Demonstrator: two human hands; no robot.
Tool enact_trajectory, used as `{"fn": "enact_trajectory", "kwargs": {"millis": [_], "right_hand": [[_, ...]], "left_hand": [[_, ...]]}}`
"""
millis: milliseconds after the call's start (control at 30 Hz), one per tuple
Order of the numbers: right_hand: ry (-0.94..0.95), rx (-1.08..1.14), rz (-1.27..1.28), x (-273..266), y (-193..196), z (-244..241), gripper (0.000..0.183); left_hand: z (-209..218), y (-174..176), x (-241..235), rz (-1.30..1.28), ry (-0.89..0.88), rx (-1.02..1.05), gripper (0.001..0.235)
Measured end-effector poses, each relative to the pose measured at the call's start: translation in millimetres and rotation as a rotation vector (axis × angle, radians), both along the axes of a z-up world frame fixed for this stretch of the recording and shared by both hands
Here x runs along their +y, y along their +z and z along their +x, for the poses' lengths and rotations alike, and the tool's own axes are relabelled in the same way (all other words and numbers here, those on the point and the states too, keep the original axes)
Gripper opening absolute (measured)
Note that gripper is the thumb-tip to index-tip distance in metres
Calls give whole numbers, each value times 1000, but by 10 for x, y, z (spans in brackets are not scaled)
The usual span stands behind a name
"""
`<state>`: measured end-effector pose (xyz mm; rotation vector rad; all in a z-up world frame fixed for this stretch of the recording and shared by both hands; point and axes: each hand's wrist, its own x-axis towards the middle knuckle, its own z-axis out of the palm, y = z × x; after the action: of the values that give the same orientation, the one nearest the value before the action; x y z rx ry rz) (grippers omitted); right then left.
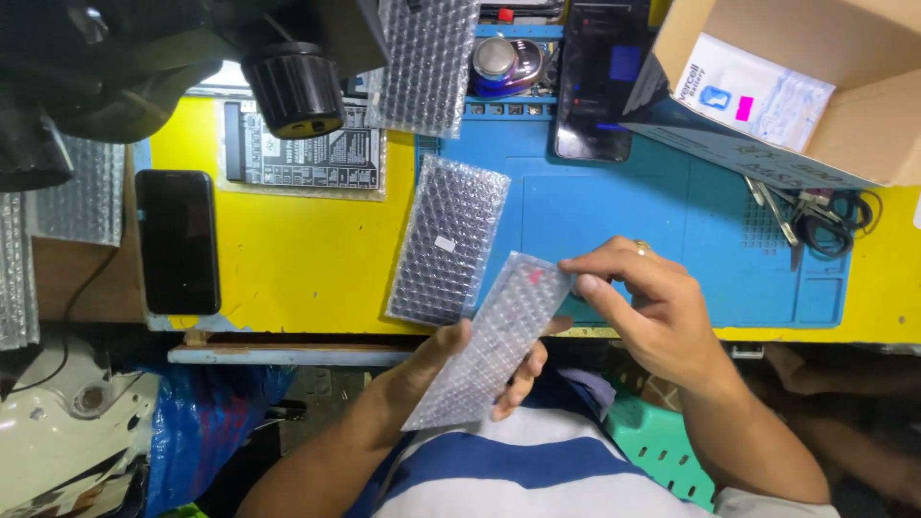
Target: The person opens a cardboard box and removes several bubble-wrapped rectangular items, likely phone batteries. They unwrap each item one by one, briefly inspect the exposed component, and place it on the workbench. The process repeats for multiple items.
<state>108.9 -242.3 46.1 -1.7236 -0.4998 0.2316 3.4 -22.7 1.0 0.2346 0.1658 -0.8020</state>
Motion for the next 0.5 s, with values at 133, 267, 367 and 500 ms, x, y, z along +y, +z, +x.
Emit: {"fn": "enact_trajectory", "kwargs": {"millis": [133,267,367,500], "right_hand": [[172,64,-185,-135,-3,88,18],[377,108,-111,-216,59,237,22],[460,216,-155,-224,120,281,29],[537,340,-158,-253,25,292,24]], "left_hand": [[22,-68,-8,-234,-70,144,95],[-23,-203,-49,-347,-170,230,95],[-22,-235,-51,-410,-208,242,100],[-46,-209,-32,-469,-264,237,105]]}}
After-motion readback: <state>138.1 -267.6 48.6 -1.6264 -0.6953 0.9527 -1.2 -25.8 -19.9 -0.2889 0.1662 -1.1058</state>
